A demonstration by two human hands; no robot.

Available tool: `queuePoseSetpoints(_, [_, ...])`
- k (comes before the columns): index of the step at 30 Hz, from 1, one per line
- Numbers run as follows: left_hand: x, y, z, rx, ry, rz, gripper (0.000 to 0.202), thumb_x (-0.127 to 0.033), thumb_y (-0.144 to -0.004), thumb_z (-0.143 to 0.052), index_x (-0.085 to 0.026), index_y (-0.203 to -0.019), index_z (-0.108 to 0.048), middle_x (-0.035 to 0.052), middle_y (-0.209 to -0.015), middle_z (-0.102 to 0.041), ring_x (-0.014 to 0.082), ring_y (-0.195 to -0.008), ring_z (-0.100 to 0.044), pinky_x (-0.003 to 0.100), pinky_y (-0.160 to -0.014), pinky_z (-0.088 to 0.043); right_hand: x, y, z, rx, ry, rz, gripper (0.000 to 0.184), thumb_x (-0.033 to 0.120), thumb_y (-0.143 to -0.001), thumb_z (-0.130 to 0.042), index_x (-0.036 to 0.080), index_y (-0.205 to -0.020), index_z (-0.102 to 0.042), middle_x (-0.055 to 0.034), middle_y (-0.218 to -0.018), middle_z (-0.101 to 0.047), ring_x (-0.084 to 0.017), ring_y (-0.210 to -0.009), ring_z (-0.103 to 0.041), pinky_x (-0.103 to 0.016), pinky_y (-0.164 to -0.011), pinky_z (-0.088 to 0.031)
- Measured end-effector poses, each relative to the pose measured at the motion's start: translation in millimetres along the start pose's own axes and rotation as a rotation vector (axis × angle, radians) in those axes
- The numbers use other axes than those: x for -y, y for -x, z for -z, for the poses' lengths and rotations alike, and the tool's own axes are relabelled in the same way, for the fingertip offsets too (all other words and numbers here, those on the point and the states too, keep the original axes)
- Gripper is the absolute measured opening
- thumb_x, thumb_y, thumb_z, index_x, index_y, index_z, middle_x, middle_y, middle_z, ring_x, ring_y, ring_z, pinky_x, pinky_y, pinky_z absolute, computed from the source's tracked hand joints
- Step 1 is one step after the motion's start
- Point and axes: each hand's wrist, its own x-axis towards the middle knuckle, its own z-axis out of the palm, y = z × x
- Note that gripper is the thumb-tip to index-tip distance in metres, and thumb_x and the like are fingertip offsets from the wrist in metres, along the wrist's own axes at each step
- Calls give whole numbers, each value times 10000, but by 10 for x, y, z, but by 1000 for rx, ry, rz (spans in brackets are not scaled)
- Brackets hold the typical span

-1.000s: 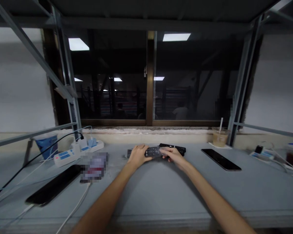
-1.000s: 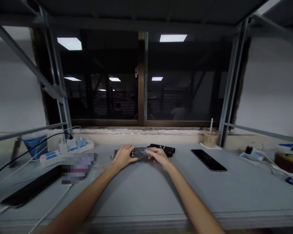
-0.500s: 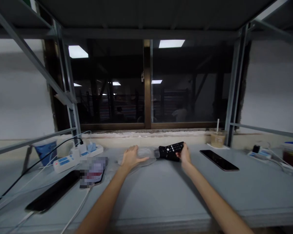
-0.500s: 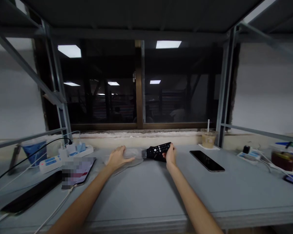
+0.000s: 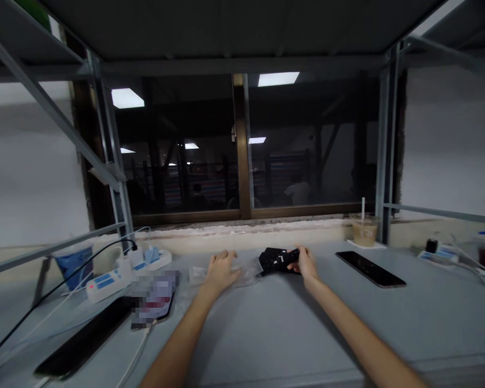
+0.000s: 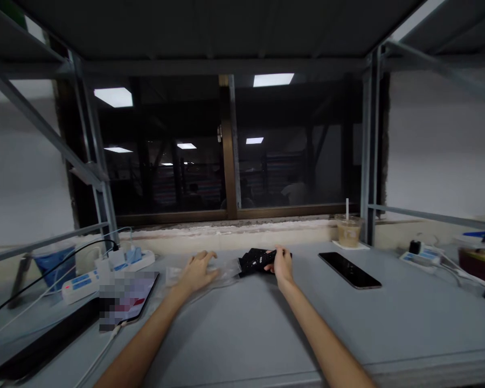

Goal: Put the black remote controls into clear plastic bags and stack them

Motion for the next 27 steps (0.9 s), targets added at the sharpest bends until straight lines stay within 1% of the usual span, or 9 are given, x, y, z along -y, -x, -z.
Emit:
queuePoseSetpoints(2, [12, 5, 7, 53, 123, -104, 321, -451, -761, -495, -231, -981, -575, 50, -1044, -576, 209, -1002, -530, 343, -889, -368, -14, 1, 7, 54, 53, 42, 265, 321, -754, -394, 235, -998, -449, -39, -929, -631, -78, -376, -526, -203, -332, -354])
queuePoseSetpoints(4, [25, 14, -2, 189, 221, -169, 350, -490, -706, -550, -245, -949, -603, 32, -1030, -583, 202, -978, -542, 319, -879, -387, -18, 10, 11, 87, 130, 74, 292, 315, -717, -459, 239, -999, -453, -34, -898, -629, -96, -420, -560, -197, -343, -366])
queuePoseSetpoints(6, [38, 26, -25, 312, 242, -182, 385, -435, -636, -624, -263, -980, -607, 22, -1042, -580, 210, -995, -537, 320, -888, -392, -20, 27, 9, 121, 201, 112, 353, 328, -666, -538, 242, -997, -454, -17, -848, -624, -116, -466, -583, -197, -355, -377])
queuePoseSetpoints(8, [54, 33, -48, 364, 211, -164, 431, -333, -600, -644, -282, -1025, -598, 19, -1058, -570, 217, -1011, -531, 331, -894, -394, -29, 46, 5, 158, 265, 157, 438, 351, -611, -607, 244, -1006, -451, -5, -818, -618, -129, -501, -590, -208, -378, -399])
queuePoseSetpoints(11, [93, 23, -69, 372, 145, -131, 468, -223, -594, -606, -279, -1058, -594, 30, -1057, -571, 218, -1000, -540, 335, -887, -404, -60, 61, 5, 197, 382, 217, 544, 404, -555, -663, 242, -1030, -453, 1, -785, -614, -142, -526, -581, -243, -433, -432])
queuePoseSetpoints(14, [141, 5, -91, 357, 74, -59, 472, -183, -628, -553, -252, -1093, -583, 57, -1100, -565, 226, -1051, -521, 344, -913, -387, -95, 58, 22, 202, 532, 339, 564, 425, -501, -700, 235, -992, -496, -10, -822, -629, -178, -669, -608, -269, -544, -446])
queuePoseSetpoints(17, [183, -4, -140, 318, -7, 25, 449, -180, -682, -507, -247, -1121, -568, 71, -1141, -557, 227, -1101, -496, 354, -935, -369, -104, 81, 42, 227, 719, 434, 490, 436, -476, -714, 245, -902, -564, -7, -845, -646, -206, -806, -606, -277, -623, -419])
queuePoseSetpoints(20, [214, -2, -209, 270, -70, 86, 425, -158, -739, -434, -225, -1141, -553, 102, -1153, -547, 236, -1102, -494, 383, -923, -369, -73, 151, 40, 260, 852, 443, 410, 478, -499, -691, 259, -836, -608, -2, -815, -653, -196, -777, -605, -274, -608, -395])
queuePoseSetpoints(27, [268, -28, -315, 190, -116, 149, 399, -148, -820, -335, -188, -1182, -500, 123, -1161, -545, 238, -1082, -504, 386, -918, -352, 42, 266, 17, 235, 956, 488, 323, 436, -532, -675, 268, -803, -623, 4, -829, -663, -188, -803, -604, -272, -626, -395])
